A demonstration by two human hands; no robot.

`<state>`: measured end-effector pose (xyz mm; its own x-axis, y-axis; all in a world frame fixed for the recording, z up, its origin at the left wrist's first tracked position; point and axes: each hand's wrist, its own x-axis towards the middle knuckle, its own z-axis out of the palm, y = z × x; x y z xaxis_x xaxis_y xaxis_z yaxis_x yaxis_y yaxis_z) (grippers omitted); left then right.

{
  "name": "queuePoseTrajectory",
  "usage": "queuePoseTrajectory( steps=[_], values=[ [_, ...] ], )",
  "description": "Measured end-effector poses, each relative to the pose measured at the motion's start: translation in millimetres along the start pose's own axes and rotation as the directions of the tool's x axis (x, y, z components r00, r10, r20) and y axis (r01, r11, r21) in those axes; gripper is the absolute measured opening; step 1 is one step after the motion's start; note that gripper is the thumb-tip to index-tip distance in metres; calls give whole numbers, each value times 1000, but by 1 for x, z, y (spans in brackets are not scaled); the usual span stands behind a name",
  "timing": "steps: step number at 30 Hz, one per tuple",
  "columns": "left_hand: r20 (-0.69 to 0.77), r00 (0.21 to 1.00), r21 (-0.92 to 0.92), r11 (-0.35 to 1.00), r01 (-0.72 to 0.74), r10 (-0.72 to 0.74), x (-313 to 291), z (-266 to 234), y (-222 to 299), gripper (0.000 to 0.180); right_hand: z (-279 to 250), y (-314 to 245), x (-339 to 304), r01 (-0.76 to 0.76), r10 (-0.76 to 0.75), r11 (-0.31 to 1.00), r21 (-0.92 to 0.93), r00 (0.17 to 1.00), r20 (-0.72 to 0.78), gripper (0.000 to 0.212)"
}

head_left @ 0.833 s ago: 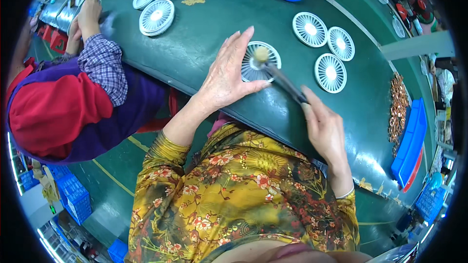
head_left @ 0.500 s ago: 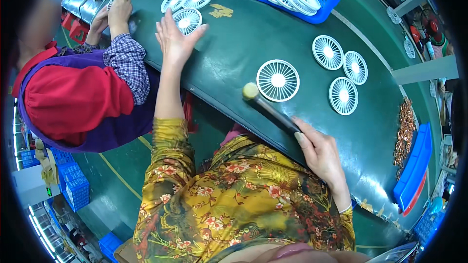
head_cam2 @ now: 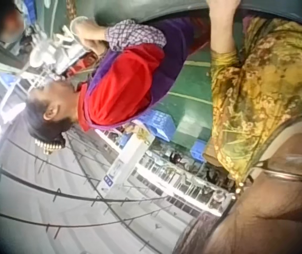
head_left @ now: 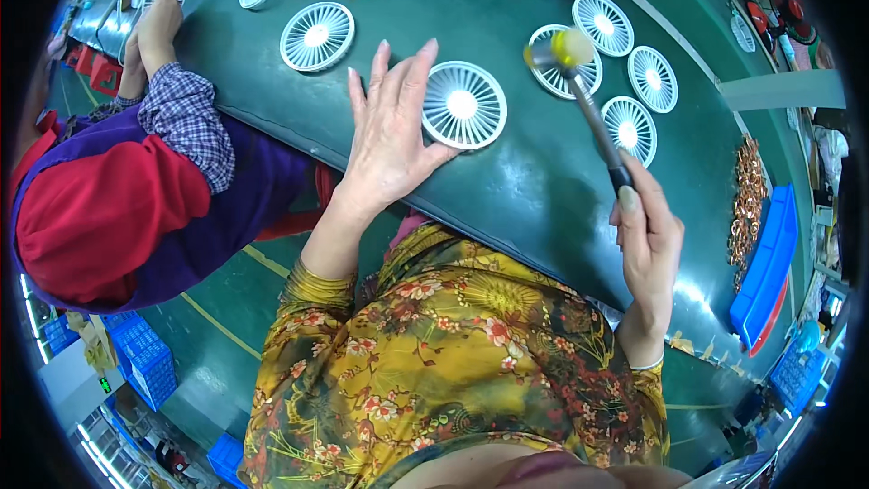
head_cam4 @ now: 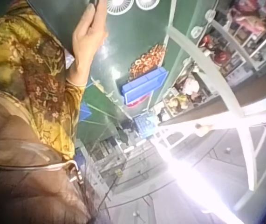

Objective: The recorder is seen assembling white plastic fan covers by inserting metal components and using a mallet to secure them at a factory assembly line.

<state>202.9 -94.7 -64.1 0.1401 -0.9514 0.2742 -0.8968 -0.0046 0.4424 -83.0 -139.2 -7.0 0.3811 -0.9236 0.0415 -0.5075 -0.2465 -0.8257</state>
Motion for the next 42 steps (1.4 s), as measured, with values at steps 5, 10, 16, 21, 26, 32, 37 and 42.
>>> queuePoseTrajectory(
  steps=[5, 10, 16, 21, 26, 32, 37, 42],
  values=[
    [137, 990, -57, 998, -13, 21, -1, -11, -2, 118, 4, -18, -1, 194, -188, 976, 99, 980, -73, 33],
    [56, 997, -179, 983, -41, 51, 4, 3, 13, 115, 7, -5, 4, 82, -86, 990, 112, 996, 34, 32],
    [-32, 999, -194, 981, -15, 9, 15, 23, 17, 106, 1, 2, -7, 134, -131, 984, 114, 991, -37, 35],
    [-1, 1000, -218, 976, 17, -17, 22, 22, 12, 109, 9, 7, 1, 46, 15, 962, -271, 976, 219, 36],
    [-26, 999, -239, 970, 39, -46, 29, 20, 4, 112, 2, -13, 10, 136, -136, 991, 10, 990, -28, 35],
    [-134, 990, -228, 972, -62, 32, 34, 4, -12, 104, 30, 3, 31, 134, -96, 944, -301, 986, 137, 30],
    [-412, 903, 70, 984, 166, -123, 64, -30, -77, 104, 12, -16, 32, -51, 88, 960, -276, 988, 125, 31],
    [-253, 938, -55, 972, 229, -236, 96, -29, -126, 104, 45, -19, 66, 32, 24, 983, -178, 952, 306, 30]
  ],
)
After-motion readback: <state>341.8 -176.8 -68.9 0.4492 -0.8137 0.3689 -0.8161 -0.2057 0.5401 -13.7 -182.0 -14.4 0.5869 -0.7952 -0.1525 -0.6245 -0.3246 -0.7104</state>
